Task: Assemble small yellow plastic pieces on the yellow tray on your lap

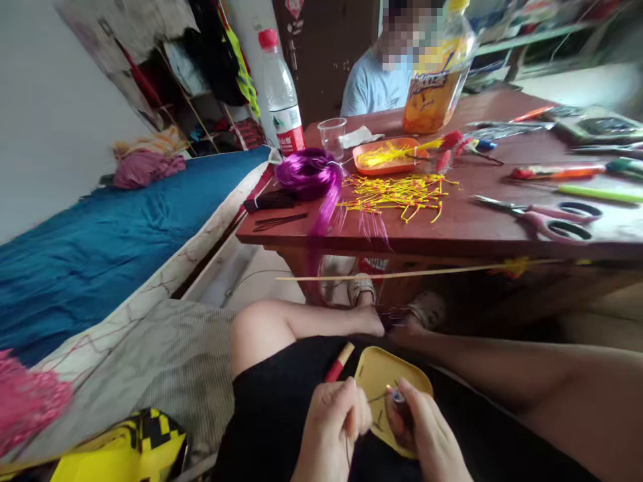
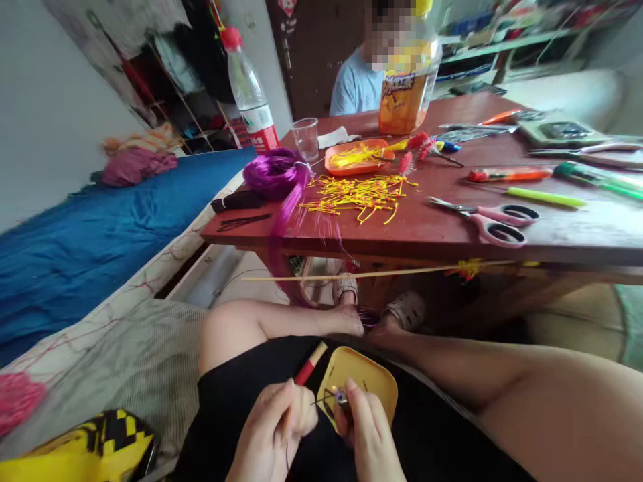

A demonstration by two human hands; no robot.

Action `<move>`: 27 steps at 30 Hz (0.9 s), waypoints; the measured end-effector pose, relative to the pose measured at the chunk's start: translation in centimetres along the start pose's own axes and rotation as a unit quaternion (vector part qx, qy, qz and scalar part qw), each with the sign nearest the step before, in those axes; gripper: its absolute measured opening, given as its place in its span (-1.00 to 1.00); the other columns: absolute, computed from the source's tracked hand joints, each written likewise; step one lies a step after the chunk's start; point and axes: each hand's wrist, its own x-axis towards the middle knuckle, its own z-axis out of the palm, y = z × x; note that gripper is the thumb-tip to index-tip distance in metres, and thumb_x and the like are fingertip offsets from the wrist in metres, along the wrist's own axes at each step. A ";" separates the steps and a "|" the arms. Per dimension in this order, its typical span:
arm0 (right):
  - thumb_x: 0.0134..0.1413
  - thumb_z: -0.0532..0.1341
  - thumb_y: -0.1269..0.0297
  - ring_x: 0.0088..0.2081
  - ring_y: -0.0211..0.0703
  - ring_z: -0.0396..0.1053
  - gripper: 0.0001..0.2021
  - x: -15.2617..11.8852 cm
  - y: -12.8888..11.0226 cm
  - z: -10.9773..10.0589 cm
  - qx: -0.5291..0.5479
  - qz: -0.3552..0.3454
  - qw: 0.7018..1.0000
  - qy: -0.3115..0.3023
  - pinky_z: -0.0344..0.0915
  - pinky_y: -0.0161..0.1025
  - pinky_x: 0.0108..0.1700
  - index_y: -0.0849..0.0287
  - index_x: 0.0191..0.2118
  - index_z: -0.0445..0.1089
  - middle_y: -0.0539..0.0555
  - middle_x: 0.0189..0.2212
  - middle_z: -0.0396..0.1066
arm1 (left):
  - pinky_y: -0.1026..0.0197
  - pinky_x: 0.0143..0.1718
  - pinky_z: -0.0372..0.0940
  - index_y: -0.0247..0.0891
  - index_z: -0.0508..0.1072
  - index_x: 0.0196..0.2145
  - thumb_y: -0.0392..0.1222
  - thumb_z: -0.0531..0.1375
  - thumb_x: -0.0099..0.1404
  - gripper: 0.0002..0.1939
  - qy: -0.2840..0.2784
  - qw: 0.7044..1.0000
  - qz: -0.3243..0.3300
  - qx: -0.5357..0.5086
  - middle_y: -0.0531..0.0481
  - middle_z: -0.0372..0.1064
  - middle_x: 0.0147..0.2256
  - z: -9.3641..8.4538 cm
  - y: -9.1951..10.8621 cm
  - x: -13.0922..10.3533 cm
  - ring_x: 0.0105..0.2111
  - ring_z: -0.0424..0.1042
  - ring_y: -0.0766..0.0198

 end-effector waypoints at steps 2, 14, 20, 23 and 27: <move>-0.09 0.12 -0.18 -0.58 -0.25 0.16 -0.54 0.1 0.1 0.0 0.003 -0.012 1.000 0.009 0.19 -0.34 -0.48 0.16 -0.61 0.24 -0.05 -0.65 0.19 | 0.24 -0.55 -0.17 -0.28 0.02 -0.82 0.14 0.20 0.08 -0.39 0.006 1.000 -0.006 -0.007 0.18 -0.13 -0.77 0.1 0.2 0.0 -0.67 -0.10 0.45; -0.08 0.10 -0.16 -0.57 -0.22 0.22 -0.55 0.5 -0.2 -0.2 -0.004 0.039 0.999 -0.025 0.22 -0.35 -0.54 0.14 -0.65 0.20 -0.03 -0.65 0.21 | 0.23 -0.54 -0.16 -0.26 0.01 -0.84 0.15 0.21 0.07 -0.38 0.012 0.999 -0.015 -0.027 0.18 -0.14 -0.79 0.2 0.2 0.1 -0.68 -0.10 0.44; -0.05 0.10 -0.12 -0.56 -0.22 0.23 -0.58 0.6 0.0 -0.4 0.009 0.037 0.999 -0.029 0.20 -0.36 -0.56 0.13 -0.65 0.19 -0.04 -0.67 0.20 | 0.23 -0.54 -0.16 -0.26 0.01 -0.84 0.13 0.21 0.07 -0.39 0.012 0.999 -0.019 -0.029 0.18 -0.14 -0.79 0.2 0.2 0.3 -0.68 -0.10 0.44; -0.03 0.09 -0.11 -0.57 -0.22 0.23 -0.58 0.7 0.2 -0.6 0.000 0.027 0.999 -0.037 0.19 -0.35 -0.57 0.14 -0.63 0.22 -0.03 -0.67 0.22 | 0.23 -0.54 -0.16 -0.26 0.01 -0.84 0.13 0.21 0.08 -0.39 0.012 0.999 -0.018 -0.028 0.18 -0.13 -0.78 0.3 0.3 0.3 -0.68 -0.10 0.44; -0.01 0.06 -0.12 -0.63 -0.24 0.19 -0.56 0.7 0.2 0.0 -0.011 0.020 0.999 -0.040 0.15 -0.34 -0.60 0.14 -0.66 0.20 -0.05 -0.70 0.20 | 0.24 -0.55 -0.16 -0.26 0.00 -0.84 0.12 0.20 0.09 -0.39 0.007 1.000 -0.013 -0.025 0.18 -0.14 -0.78 0.1 0.1 0.3 -0.68 -0.11 0.45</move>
